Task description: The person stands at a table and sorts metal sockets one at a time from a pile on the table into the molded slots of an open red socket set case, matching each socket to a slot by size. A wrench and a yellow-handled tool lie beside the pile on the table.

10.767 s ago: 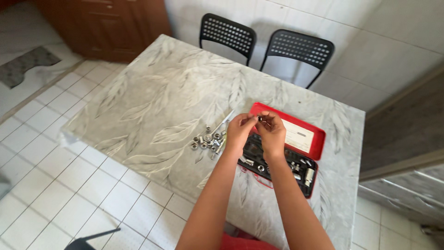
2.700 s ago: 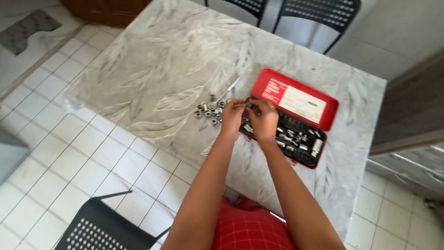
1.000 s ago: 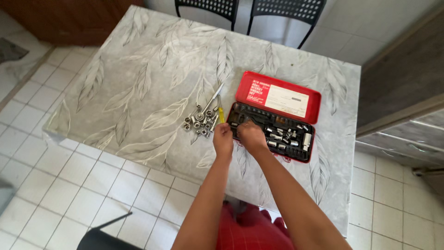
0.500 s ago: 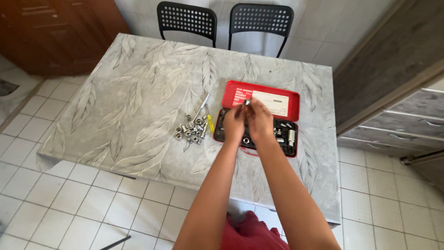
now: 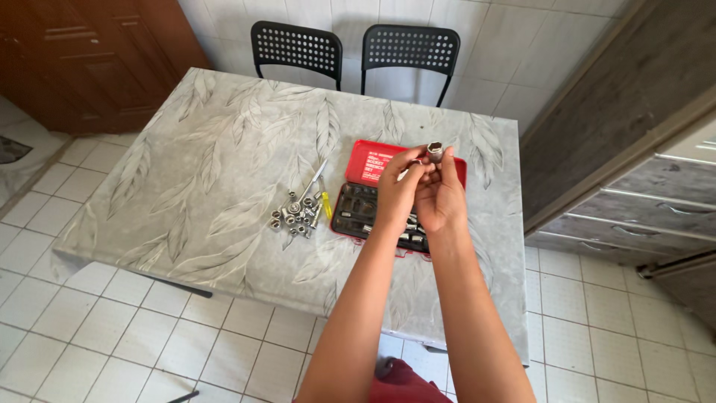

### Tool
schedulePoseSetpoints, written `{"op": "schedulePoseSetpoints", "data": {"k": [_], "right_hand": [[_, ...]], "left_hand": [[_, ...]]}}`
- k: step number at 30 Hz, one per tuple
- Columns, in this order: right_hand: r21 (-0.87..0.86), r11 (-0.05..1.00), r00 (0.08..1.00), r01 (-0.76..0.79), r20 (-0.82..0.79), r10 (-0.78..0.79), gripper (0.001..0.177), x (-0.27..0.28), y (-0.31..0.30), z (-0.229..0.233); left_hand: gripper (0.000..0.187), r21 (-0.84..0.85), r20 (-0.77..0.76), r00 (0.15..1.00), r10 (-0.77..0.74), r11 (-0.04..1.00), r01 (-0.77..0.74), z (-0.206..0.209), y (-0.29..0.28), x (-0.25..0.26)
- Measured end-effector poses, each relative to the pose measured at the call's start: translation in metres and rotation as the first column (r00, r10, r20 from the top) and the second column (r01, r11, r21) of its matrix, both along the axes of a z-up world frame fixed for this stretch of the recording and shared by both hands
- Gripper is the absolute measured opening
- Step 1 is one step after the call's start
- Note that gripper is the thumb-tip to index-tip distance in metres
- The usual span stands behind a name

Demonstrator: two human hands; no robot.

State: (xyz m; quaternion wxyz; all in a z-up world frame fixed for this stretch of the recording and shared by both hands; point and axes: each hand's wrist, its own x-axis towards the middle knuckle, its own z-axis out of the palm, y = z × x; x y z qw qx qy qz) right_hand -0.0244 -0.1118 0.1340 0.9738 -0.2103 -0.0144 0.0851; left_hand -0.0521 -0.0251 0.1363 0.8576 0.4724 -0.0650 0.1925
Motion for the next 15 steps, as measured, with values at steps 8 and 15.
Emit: {"op": "schedulePoseSetpoints", "data": {"k": [8,15], "right_hand": [[-0.223,0.975,0.996,0.013,-0.083,-0.032,0.031,-0.021,-0.007,0.023],[-0.240,0.969,0.991,0.067,0.131,-0.036,0.019,-0.026,-0.004,0.029]], "left_hand": [[0.030,0.187,0.046,0.989,0.138,0.972,-0.144,0.030,-0.009,-0.019],[0.025,-0.114,-0.174,0.982,-0.076,0.992,0.057,0.032,-0.004,-0.011]]}}
